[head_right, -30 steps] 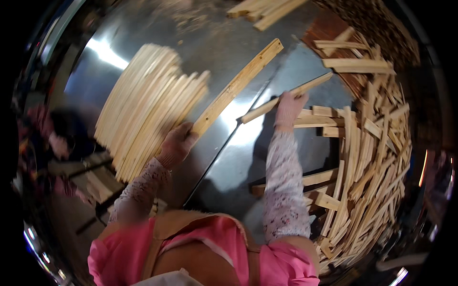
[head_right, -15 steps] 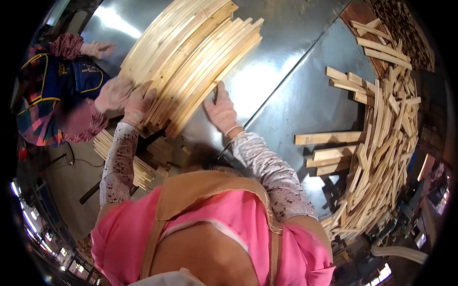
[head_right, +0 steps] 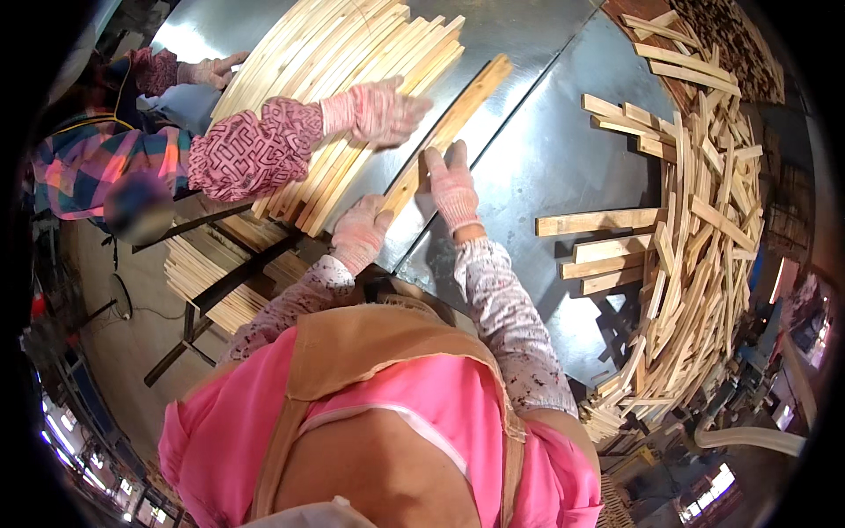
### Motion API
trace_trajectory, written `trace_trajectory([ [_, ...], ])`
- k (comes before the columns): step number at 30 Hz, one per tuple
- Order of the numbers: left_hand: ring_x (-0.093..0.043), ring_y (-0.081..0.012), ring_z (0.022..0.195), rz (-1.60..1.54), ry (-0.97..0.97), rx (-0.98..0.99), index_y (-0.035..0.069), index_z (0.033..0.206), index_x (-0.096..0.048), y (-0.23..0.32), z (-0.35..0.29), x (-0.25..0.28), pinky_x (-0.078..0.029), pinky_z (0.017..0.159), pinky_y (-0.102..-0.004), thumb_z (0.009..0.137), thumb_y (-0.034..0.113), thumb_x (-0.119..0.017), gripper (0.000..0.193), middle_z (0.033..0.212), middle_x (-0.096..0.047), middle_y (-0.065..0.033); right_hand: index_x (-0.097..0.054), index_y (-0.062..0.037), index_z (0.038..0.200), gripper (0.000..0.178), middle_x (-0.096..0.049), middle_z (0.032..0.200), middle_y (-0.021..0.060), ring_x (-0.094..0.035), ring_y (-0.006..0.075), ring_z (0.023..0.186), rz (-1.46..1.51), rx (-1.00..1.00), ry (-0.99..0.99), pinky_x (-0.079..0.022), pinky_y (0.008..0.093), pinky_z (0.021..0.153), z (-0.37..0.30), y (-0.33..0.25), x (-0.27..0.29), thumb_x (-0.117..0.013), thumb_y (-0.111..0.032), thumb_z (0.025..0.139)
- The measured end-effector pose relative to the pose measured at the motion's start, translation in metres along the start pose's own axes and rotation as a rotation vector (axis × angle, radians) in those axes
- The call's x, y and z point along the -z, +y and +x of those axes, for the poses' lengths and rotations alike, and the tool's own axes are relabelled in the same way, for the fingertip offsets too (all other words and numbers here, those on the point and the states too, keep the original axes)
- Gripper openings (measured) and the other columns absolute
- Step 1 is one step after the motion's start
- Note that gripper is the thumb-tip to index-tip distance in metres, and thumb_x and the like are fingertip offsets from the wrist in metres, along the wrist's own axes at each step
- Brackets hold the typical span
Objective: The person sorts thin wooden strips on a metal table, picking them up from a pile and arranging them into neat stacks. The person repeatedly gathers strips and aligns them side-by-side to form organized bundles.
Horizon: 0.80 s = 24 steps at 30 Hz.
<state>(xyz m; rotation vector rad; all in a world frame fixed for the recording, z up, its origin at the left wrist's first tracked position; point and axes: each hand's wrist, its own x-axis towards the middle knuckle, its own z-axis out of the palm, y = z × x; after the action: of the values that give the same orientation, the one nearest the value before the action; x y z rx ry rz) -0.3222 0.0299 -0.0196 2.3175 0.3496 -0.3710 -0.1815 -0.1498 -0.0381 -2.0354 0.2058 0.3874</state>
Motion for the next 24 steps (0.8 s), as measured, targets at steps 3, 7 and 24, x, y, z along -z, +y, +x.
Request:
trace_trajectory([
  [3,-0.067,-0.0423,0.117,0.230,-0.096,0.073,0.007,0.136,-0.062,0.008,-0.008,0.018,-0.053,0.101,-0.0518,0.102,0.032,-0.068,0.042,0.129,-0.070,-0.0193,-0.049,-0.0015,0.153,0.078,-0.069,0.126,0.0286,-0.068,0.0453,0.116,-0.298,-0.083,0.016,-0.053,0.0541,0.100,0.027,-0.050,0.016,-0.074,-0.044,0.092],
  [7,-0.064,-0.0403,0.124,0.156,0.222,-0.127,0.012,0.139,-0.063,-0.034,-0.011,0.024,-0.046,0.110,-0.0573,0.092,0.029,-0.078,0.052,0.128,-0.069,-0.0150,-0.061,-0.0113,0.145,0.061,-0.071,0.123,0.0231,-0.065,0.0421,0.118,-0.598,0.508,0.273,-0.054,0.0536,0.102,0.105,-0.073,0.014,-0.072,-0.041,0.093],
  [24,-0.061,-0.0455,0.126,-0.012,0.358,-0.506,0.003,0.137,-0.068,-0.046,0.017,0.003,-0.048,0.110,-0.0559,0.097,0.040,-0.074,0.055,0.136,-0.066,-0.0236,-0.069,-0.0117,0.137,0.046,-0.075,0.107,0.0182,-0.069,0.0412,0.105,-0.529,0.317,0.405,-0.055,0.0507,0.095,0.009,0.022,0.103,-0.068,-0.037,0.099],
])
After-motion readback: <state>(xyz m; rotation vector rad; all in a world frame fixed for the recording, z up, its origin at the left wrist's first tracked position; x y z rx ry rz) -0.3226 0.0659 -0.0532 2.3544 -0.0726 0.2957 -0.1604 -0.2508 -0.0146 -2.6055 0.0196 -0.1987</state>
